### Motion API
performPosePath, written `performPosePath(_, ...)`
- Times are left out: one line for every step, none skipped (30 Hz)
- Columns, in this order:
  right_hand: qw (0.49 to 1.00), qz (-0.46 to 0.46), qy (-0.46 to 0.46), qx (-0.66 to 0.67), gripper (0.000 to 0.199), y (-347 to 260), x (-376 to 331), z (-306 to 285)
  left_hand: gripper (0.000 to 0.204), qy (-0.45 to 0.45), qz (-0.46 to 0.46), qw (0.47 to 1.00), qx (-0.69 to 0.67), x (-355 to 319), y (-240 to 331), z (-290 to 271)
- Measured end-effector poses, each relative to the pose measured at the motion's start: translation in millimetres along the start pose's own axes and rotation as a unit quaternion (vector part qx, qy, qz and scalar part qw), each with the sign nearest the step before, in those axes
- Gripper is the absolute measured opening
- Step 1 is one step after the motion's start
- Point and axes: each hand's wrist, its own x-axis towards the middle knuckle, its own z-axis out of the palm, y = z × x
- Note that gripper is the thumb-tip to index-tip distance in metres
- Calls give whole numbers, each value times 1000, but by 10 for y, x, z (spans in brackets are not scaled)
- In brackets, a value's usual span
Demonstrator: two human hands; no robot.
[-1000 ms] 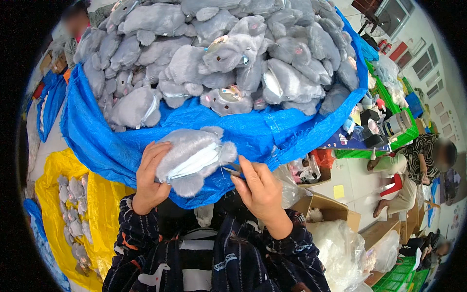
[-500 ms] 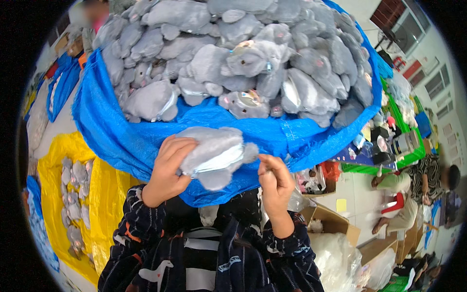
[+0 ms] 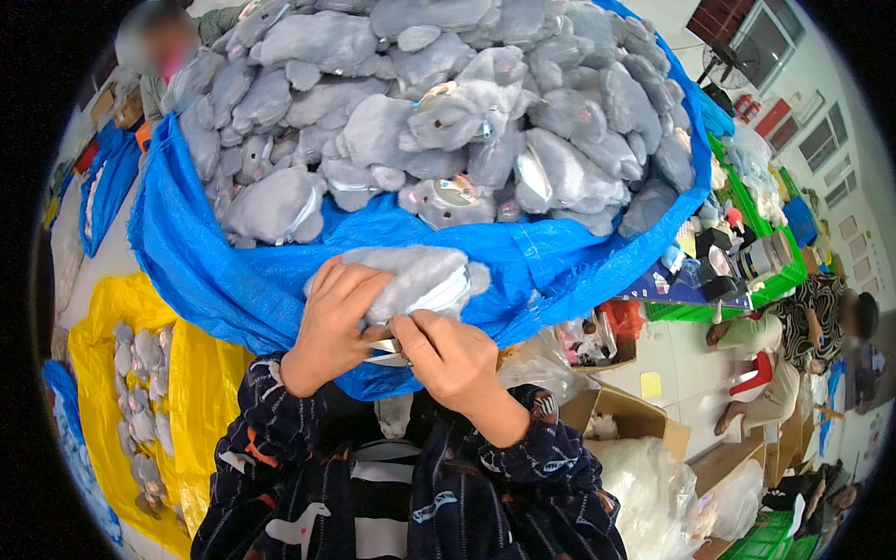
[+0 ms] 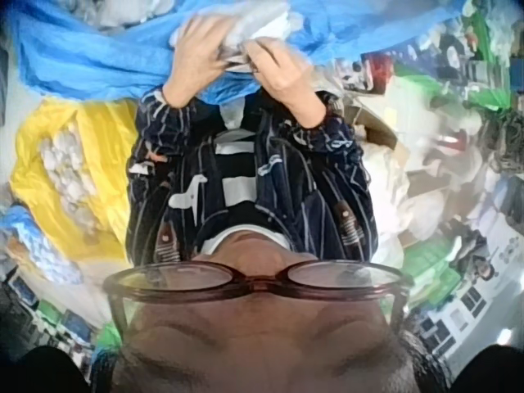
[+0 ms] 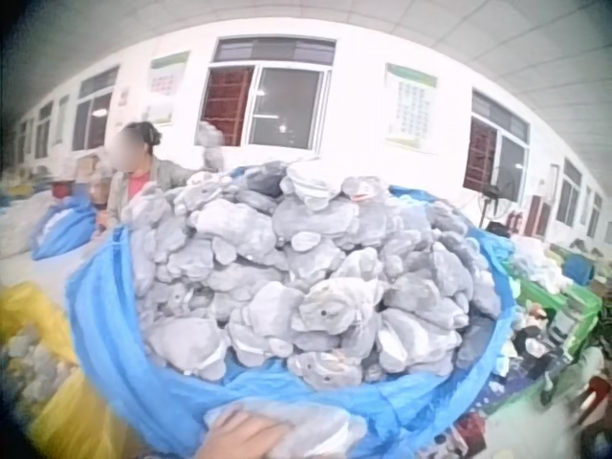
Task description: The person picks up grey stuffed animals from a large blue sack, uses scissors to trim loose threads or tags, and returns them to the sack. The process is repeated for multiple items.
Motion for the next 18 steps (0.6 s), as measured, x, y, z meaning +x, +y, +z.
performPosePath(1000,8,7,9,44,3,-10,-1,49,0,3,1000,7,-4,2,9)
performPosePath(1000,15,-2,12,32,5,-25,-16,48,-2,4,1000,6,-12,7,16)
performPosePath(999,42,18,29,31,33,-42,-25,47,-4,5,1000,4,-18,13,24)
performPosePath(996,69,38,47,30,86,-62,-27,46,-6,5,1000,3,-26,15,30)
performPosePath(992,95,57,63,29,147,-76,-42,44,4,16,1000,1,-41,-2,47)
performPosePath(979,167,93,70,23,210,-75,-64,43,14,26,1000,0,-70,-44,71)
performPosePath(952,270,104,101,12,273,-92,-63,41,25,36,999,-1,-99,-80,97)
performPosePath(938,309,93,126,10,385,-116,-46,39,39,50,998,-3,-128,-99,114)
performPosePath(921,348,85,153,11,495,-155,5,37,51,66,996,-2,-160,-120,123)
performPosePath(903,376,64,199,16,551,-205,79,36,64,82,995,-1,-191,-140,134)
performPosePath(884,403,-7,235,19,572,-146,62,35,82,74,994,-22,-239,-174,140)
performPosePath(823,464,-74,318,20,665,-160,74,35,99,68,992,-44,-290,-192,147)
performPosePath(747,515,-140,397,22,744,-174,105,34,115,63,989,-65,-324,-212,144)
performPosePath(753,505,-151,393,22,765,-154,133,35,115,60,988,-80,-343,-238,155)
performPosePath(760,494,-162,390,23,773,-134,164,35,114,57,987,-95,-359,-261,159)
performPosePath(766,484,-174,387,24,770,-125,185,35,113,53,986,-109,-369,-273,153)
performPosePath(806,450,-145,355,24,759,-83,176,35,99,47,990,-93,-367,-271,122)
performPosePath(844,414,-115,321,23,729,-6,106,36,85,41,993,-76,-353,-241,83)
